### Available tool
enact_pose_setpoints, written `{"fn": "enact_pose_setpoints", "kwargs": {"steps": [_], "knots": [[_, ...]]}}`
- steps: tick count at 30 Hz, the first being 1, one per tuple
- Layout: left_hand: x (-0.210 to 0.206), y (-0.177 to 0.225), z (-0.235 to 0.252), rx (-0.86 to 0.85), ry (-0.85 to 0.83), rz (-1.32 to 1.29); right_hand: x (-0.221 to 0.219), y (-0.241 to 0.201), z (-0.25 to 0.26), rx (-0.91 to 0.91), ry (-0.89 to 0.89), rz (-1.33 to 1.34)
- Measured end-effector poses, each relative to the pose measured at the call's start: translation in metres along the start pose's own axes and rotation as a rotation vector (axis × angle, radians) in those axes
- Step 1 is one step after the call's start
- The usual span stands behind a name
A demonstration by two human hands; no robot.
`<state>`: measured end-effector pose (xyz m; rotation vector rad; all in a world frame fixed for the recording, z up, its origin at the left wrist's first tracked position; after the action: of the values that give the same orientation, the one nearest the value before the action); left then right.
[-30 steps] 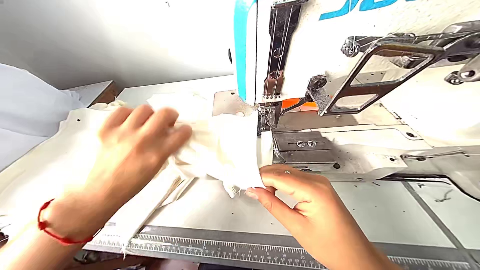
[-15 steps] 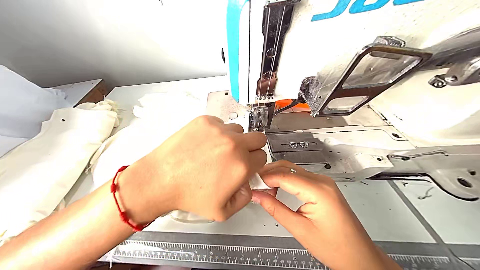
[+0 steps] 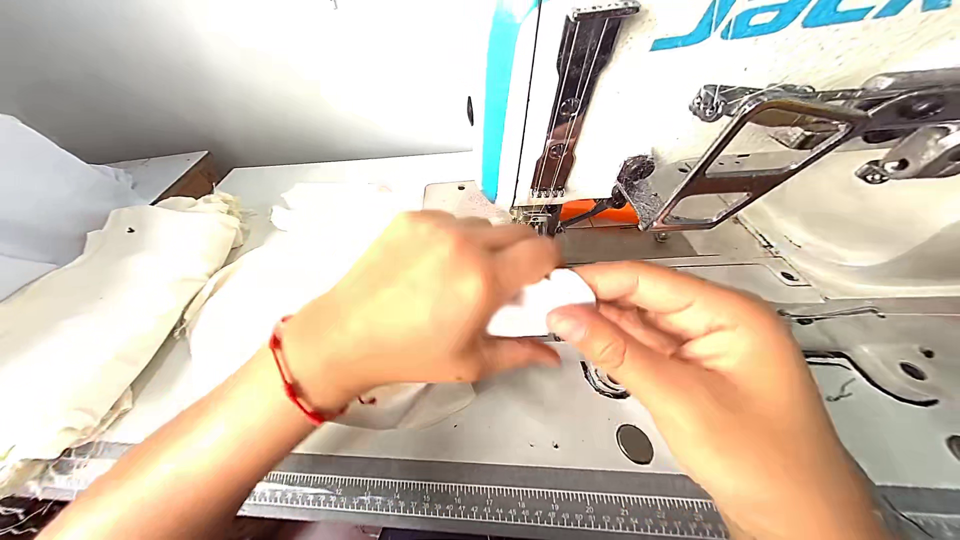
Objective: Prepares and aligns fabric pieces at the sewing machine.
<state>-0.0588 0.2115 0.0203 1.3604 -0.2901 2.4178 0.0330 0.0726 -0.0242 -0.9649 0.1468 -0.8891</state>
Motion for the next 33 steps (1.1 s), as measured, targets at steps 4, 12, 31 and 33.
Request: {"fn": "enact_pose_setpoints", "kwargs": {"steps": [4, 12, 31, 33], "knots": [[-0.021, 0.016, -0.029, -0.005, 0.005, 0.24, -0.016, 0.016, -0.046, 0.119, -0.011, -0.201], [-0.031, 0.013, -0.032, 0.041, 0.021, 0.363, -0.018, 0.029, -0.043, 0.229, 0.081, -0.399], [-0.038, -0.016, -0.015, 0.085, -0.037, 0.375, -0.018, 0.037, -0.019, 0.246, 0.169, -0.607], [-0.041, -0.016, -0.014, 0.087, -0.022, 0.365, -0.015, 0.036, -0.019, 0.254, 0.16, -0.655]]}}
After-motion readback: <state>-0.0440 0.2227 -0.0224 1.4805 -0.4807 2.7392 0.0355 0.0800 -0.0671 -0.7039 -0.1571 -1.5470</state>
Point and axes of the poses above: each hand's wrist, its own z-axis towards the middle knuckle, its own x-axis out of the back of the hand, y = z × x, the point moved 4 cm from there along z, towards the middle knuckle, and after that the axes turned 8 degrees about -z, right-handed, at the moved point
